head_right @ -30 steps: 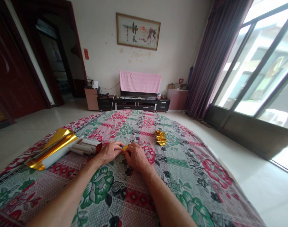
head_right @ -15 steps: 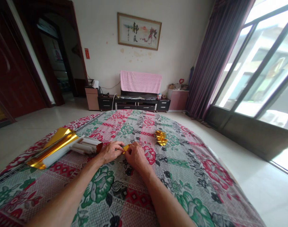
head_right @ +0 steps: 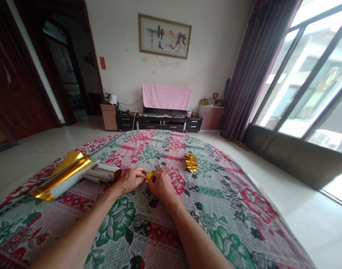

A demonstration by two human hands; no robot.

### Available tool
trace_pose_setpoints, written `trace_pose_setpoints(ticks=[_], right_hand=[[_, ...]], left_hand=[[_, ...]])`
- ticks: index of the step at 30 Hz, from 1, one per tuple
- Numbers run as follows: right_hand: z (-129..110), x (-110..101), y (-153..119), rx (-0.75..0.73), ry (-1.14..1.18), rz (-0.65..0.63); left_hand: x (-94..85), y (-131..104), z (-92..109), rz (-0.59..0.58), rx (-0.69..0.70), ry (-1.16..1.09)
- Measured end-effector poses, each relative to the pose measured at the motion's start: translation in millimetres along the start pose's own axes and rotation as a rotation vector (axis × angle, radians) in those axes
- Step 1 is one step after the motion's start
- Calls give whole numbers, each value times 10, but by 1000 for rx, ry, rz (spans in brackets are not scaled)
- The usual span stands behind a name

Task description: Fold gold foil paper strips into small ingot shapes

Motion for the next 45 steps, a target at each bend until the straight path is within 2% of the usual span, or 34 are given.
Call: trace_pose_setpoints(ticks=[8,16,22,28,36,45], right_hand=[[-7,-5,7,18,0,8],[-16,-17,12,17,-1,0],[9,-26,-2,-33,53,9],[-2,-36,-14,-109,82,-39],[24,12,-8,-71,75,-12],[68,33,15,-29,62,-43]], left_hand=[[23,-13,13,28,-27,49],[69,-9,3,99,14,93],[114,-2,-39,107,32,89],[165,7,-78,141,77,98],[145,5,-66,108,51,81],[168,13,-91,102,26,72]])
Point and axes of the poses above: each hand's wrist, its own y-axis towards the middle knuckle, its own x-axis out of the palm, z = x × y, the point moved 3 cm from there along y, towards the middle knuckle, and after that the axes turned 4 degrees about y, right-handed, at the moved point
